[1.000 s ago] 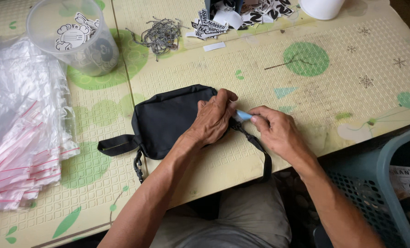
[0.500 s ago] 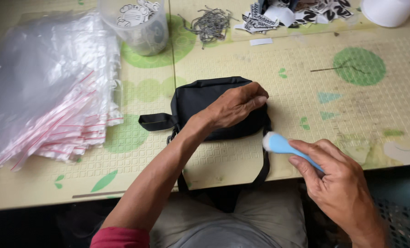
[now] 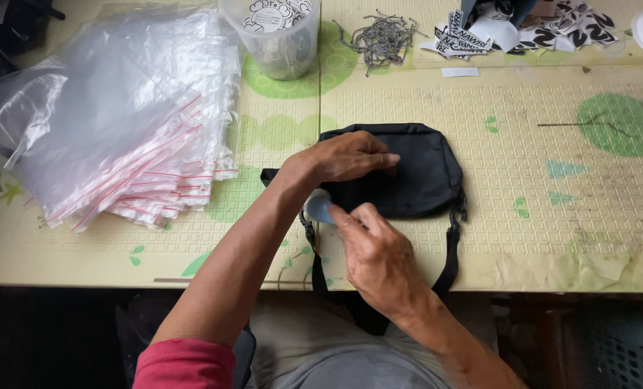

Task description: The person cleans a black shoulder bag with a blue brush, then places a sticker on it and smooths it down. They then attach a metal chain to the bag's strap.

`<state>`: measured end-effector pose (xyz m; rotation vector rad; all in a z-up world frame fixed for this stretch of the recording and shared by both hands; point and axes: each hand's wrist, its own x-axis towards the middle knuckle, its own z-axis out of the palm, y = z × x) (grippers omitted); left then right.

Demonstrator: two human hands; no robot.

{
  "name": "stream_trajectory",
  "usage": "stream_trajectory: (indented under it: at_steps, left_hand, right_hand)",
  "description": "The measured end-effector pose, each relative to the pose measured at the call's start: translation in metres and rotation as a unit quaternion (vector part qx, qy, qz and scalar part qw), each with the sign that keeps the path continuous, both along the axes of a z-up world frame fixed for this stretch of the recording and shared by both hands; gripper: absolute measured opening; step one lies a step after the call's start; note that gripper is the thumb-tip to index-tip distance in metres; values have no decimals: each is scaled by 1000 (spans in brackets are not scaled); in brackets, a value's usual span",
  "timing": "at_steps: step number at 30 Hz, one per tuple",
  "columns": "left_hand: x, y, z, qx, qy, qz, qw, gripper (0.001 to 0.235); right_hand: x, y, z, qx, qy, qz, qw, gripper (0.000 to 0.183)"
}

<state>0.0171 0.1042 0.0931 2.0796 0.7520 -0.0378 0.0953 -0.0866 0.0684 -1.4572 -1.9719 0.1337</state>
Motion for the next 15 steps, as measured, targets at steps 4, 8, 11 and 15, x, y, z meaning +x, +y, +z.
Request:
stream_trajectory:
  at_steps: [4, 8, 11, 15]
  left_hand:
    - [-9, -3, 7, -43, 2, 21, 999, 43]
    - [-13, 6, -1, -53, -37, -2, 998, 42]
    - [-13, 7, -7, -59, -34, 16, 998, 41]
    - [-17, 8, -19, -75, -74, -1, 994, 43]
  right_hand:
    - [-9, -3, 7, -24, -26, -6, 999, 39]
    - [-19, 5, 8, 9, -111, -22, 994, 49]
    - [-27, 10, -5, -40, -59, 22, 997, 49]
    - [-13, -9, 14, -174, 7, 80, 982, 38]
